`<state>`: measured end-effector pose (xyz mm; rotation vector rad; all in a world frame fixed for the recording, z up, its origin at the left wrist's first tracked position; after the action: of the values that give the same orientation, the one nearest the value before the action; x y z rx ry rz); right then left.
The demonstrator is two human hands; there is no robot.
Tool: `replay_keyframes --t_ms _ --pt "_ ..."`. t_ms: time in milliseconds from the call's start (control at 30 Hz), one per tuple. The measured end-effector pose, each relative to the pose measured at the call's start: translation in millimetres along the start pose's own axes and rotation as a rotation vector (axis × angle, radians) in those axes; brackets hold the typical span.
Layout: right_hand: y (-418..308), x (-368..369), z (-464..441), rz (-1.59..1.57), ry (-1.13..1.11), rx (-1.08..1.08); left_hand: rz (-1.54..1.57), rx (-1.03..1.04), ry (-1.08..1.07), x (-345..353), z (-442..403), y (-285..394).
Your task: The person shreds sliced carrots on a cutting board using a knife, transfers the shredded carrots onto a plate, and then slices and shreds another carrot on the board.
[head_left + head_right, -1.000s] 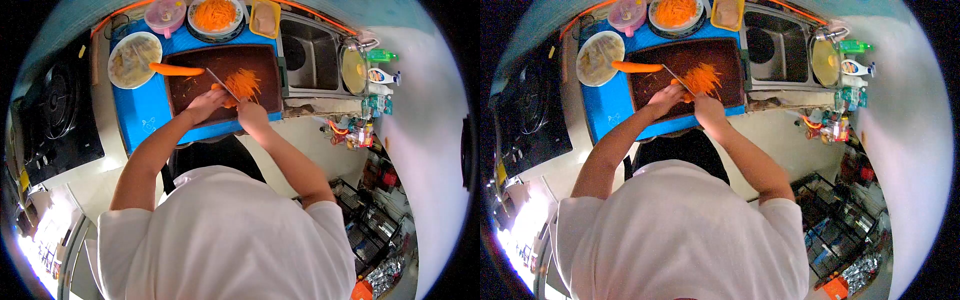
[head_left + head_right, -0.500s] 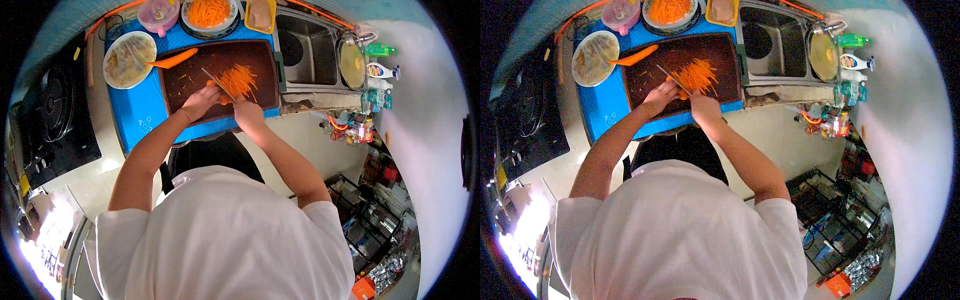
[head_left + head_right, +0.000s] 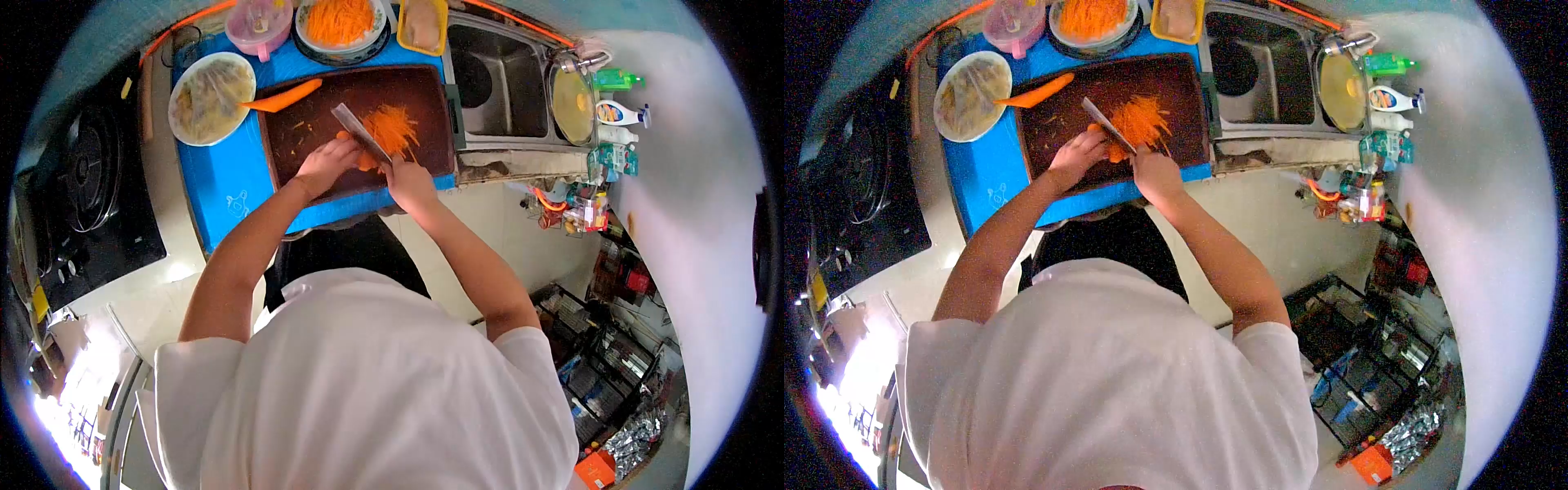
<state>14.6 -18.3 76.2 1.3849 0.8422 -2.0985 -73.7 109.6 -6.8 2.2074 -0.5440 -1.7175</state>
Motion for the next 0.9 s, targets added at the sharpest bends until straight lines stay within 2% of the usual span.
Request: replay_keyframes --t_ms 100,233,333,433,533,633,733,900 --pt "-6 -20 7 -0.002 -0.016 -0.040 -0.025 -0.032 -0.001 6 2 -2" --pt "1 1 9 0.019 -0.036 -0.008 -0.037 0.002 0.016 8 2 -3" --pt "2 8 -7 0.018 -0.025 0.008 0.116 -0.067 -0.065 8 1 -7" --pt "6 -3 -2 0.017 -0.041 -0.024 0.101 -0.030 -0.152 -3 4 -5" --pt "-2 -21 9 0.036 -0.073 -0.040 0.106 -0.024 -0.146 -5 4 -5" --pt "-1 7 0 0.043 -0.092 -0.056 0.098 -0.019 -0.106 2 5 -7" --pt "-5 9 0 0.025 -0.097 0.082 0.055 0.002 -0.152 -6 3 -5" --pt "-4 -17 3 0.036 -0.090 -0.015 0.096 -0.041 -0.113 -6 2 -8"
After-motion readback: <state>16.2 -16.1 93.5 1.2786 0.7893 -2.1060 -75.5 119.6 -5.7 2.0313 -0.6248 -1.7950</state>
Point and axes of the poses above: each hand's wrist, its own z-axis away from the middle knuckle, its own x-axis out of the palm, y = z × x, the point moved 4 cm from there along -z, towards the middle knuckle, and after that the axes turned 3 degrees about y, right-handed, at the moved point
